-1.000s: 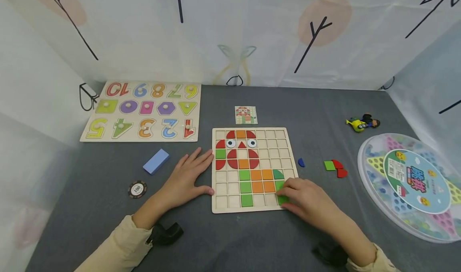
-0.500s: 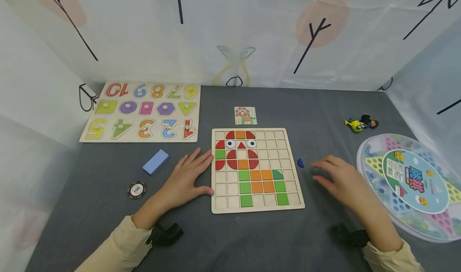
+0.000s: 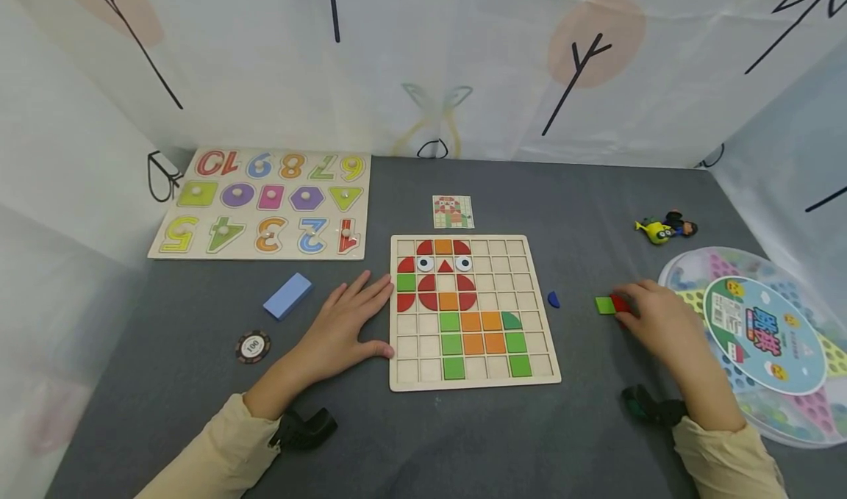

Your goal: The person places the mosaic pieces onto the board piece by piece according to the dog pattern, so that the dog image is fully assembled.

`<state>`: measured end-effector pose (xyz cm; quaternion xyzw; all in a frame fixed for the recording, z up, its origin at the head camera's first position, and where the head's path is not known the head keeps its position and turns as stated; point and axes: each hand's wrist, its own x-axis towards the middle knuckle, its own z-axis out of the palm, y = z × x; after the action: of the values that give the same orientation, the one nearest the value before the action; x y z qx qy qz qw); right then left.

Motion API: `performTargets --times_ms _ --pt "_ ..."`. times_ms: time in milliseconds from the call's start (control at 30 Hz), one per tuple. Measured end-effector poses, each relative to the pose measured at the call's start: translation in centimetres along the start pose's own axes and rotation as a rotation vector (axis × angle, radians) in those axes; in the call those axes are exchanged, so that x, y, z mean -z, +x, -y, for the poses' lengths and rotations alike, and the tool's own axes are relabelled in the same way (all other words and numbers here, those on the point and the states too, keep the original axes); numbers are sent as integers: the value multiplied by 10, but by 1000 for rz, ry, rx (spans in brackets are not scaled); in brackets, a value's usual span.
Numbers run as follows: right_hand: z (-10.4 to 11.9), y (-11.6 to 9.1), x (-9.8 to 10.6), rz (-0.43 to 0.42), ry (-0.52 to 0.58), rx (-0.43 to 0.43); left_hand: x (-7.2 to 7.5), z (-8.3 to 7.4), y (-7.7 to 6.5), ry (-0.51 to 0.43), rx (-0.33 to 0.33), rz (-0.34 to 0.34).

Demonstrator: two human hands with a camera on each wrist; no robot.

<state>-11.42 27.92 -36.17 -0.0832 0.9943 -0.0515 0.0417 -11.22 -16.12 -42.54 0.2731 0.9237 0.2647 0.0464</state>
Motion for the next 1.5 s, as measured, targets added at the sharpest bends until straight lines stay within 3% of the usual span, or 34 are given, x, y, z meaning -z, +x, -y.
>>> performTargets --times_ms 400,567,700,833,967,1133,1500 --pt "-2 6 -2 48 -8 -11 3 0 1 -6 -4 3" --pt "2 11 1 -32 -15 5 2 0 1 -3 -22 -8" --pt "24 25 7 -140 -24 60 2 1 0 -7 -26 -16" --pt "62 46 5 -188 -19 172 2 2 -2 -7 -19 -14" --pt "99 67 0 -160 -17 272 0 2 -2 -9 -22 -18" --pt "130 87 -9 -93 -48 326 -2 0 -2 -23 -40 -37" --pt "148 100 -15 -22 -60 335 -1 0 -2 -9 -30 -25"
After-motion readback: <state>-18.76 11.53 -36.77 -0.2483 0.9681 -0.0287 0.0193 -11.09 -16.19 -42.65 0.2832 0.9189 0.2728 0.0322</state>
